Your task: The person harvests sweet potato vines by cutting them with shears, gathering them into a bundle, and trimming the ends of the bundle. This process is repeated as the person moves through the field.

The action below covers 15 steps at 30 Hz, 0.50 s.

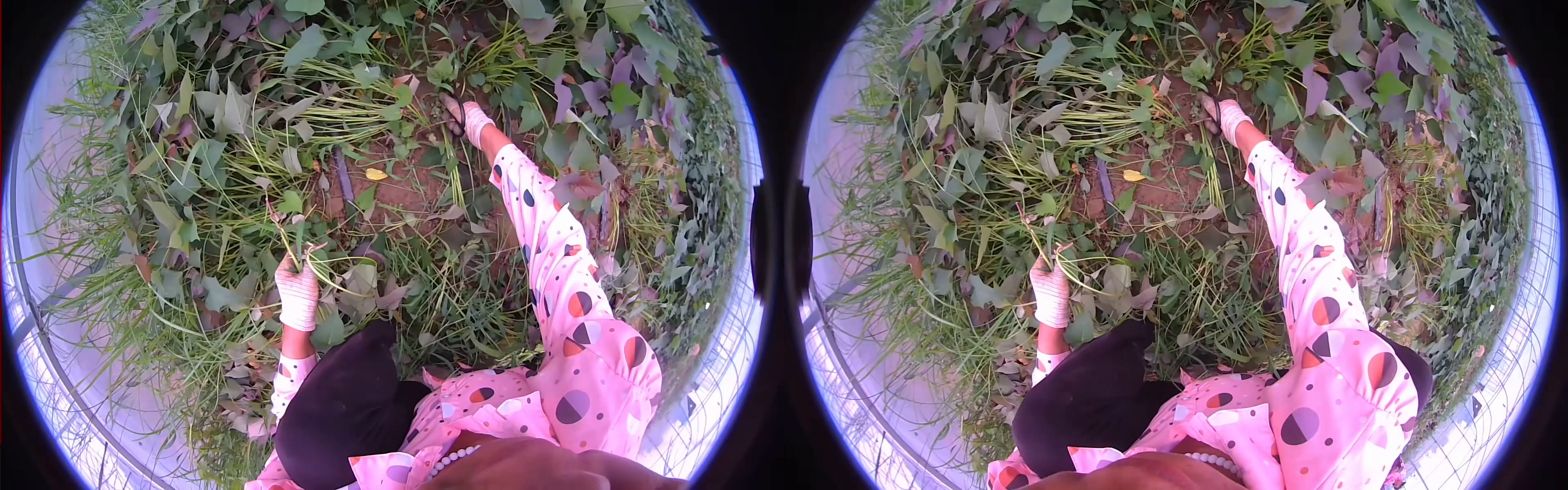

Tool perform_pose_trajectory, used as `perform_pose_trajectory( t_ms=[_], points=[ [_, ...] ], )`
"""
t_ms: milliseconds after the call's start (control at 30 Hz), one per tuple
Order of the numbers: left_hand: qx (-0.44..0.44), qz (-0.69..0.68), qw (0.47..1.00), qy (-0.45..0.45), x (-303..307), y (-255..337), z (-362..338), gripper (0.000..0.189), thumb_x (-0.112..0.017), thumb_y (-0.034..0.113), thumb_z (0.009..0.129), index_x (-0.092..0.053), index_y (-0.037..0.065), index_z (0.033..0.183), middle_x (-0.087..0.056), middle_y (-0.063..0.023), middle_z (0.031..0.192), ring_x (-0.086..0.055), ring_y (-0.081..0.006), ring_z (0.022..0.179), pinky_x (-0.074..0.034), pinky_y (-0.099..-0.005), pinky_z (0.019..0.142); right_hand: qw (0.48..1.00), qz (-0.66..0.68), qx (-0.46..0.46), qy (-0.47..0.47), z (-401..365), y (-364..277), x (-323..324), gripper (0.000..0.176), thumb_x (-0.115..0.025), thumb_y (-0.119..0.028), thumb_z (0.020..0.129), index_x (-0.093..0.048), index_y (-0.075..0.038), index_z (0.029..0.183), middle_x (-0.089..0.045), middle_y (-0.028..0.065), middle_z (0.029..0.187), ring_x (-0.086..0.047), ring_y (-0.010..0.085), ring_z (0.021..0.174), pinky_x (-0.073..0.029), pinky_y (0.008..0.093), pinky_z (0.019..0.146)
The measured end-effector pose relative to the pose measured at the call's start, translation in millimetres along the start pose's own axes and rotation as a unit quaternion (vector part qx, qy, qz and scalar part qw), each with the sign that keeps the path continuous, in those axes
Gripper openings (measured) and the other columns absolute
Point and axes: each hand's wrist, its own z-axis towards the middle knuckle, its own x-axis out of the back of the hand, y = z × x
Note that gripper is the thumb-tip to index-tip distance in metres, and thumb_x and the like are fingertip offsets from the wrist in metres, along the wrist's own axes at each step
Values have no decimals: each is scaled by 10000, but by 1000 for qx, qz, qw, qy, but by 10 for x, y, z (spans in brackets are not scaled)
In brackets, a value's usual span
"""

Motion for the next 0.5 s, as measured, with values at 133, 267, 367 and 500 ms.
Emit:
perform_pose_trajectory(
  t_ms=[133, 267, 367, 500],
  points=[
    [-7, 9, 1000, 10, 36, -86, -1, 191, -592, 95, 916, -627, -12, 1070, -650, -17, 890, -529, -65, 750, -447, -221, 676, 1000, -10, 3, -3, 84, 45, 1, 431, -558, -506, 870, -542, -97, 734, -481, 17, 539, -403, 150, 401, -296, 313, 404],
    [-13, 14, 1000, 3, 28, -85, 9, 187, -585, 97, 921, -632, -12, 1066, -639, -9, 861, -503, -58, 717, -429, -220, 640, 997, 20, -47, -60, -72, -150, 137, 478, -546, -550, 862, -563, -94, 721, -526, 8, 565, -429, 133, 391, -326, 313, 417],
    [-50, 27, 998, 0, 2, -51, 7, 190, -585, 101, 923, -634, -10, 1068, -634, -3, 853, -498, -57, 712, -424, -217, 635, 994, 85, -67, -20, -131, -247, 44, 497, -554, -583, 846, -579, -97, 748, -521, -16, 575, -437, 107, 399, -330, 290, 410],
    [-36, 14, 999, -3, -29, 19, -17, 191, -589, 115, 924, -636, -8, 1063, -628, 0, 845, -495, -58, 711, -423, -217, 633, 997, 49, -54, -28, -111, -245, 19, 491, -555, -580, 843, -582, -98, 756, -523, -14, 570, -450, 108, 411, -345, 296, 416]
  ],
)
